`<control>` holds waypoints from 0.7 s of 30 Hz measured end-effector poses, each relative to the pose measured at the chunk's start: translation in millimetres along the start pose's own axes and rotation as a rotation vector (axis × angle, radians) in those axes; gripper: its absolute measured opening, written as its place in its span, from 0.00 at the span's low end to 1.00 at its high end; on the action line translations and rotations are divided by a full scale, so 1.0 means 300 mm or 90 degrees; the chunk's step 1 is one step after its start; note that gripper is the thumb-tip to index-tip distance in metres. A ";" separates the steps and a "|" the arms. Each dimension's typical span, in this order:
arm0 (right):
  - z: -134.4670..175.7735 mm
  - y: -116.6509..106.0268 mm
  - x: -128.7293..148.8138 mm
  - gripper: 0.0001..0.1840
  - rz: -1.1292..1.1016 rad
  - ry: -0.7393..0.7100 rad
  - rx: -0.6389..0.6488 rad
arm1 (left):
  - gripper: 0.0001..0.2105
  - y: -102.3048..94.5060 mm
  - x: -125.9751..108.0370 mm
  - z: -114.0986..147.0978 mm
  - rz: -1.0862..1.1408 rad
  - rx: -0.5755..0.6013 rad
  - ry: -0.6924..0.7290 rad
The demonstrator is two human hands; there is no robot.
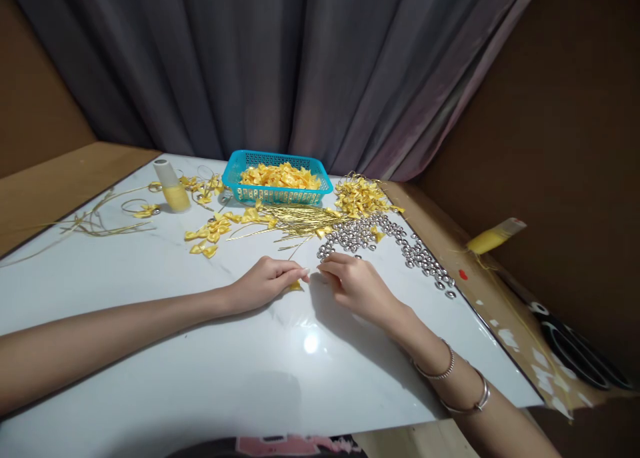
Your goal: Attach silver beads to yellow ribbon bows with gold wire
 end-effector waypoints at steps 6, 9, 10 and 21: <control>0.003 0.009 0.002 0.08 0.014 0.012 0.025 | 0.16 -0.001 -0.006 -0.001 -0.020 -0.004 0.006; 0.003 0.010 -0.004 0.08 -0.016 0.022 0.023 | 0.15 0.007 -0.006 -0.001 -0.025 0.003 0.031; 0.003 0.010 -0.008 0.08 -0.025 0.025 0.022 | 0.15 0.010 -0.005 -0.001 -0.023 0.006 0.039; -0.007 0.020 -0.029 0.11 -0.070 0.053 0.031 | 0.15 0.023 -0.004 0.004 0.018 0.031 0.053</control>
Point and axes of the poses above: each hand's wrist, its own z-axis away from the middle knuckle, its own y-axis out of the palm, x = y × z, the point moved 10 cm from there along -z, towards the middle knuckle, and after that the axes turned 13 degrees about -z, right-handed, at the moved point
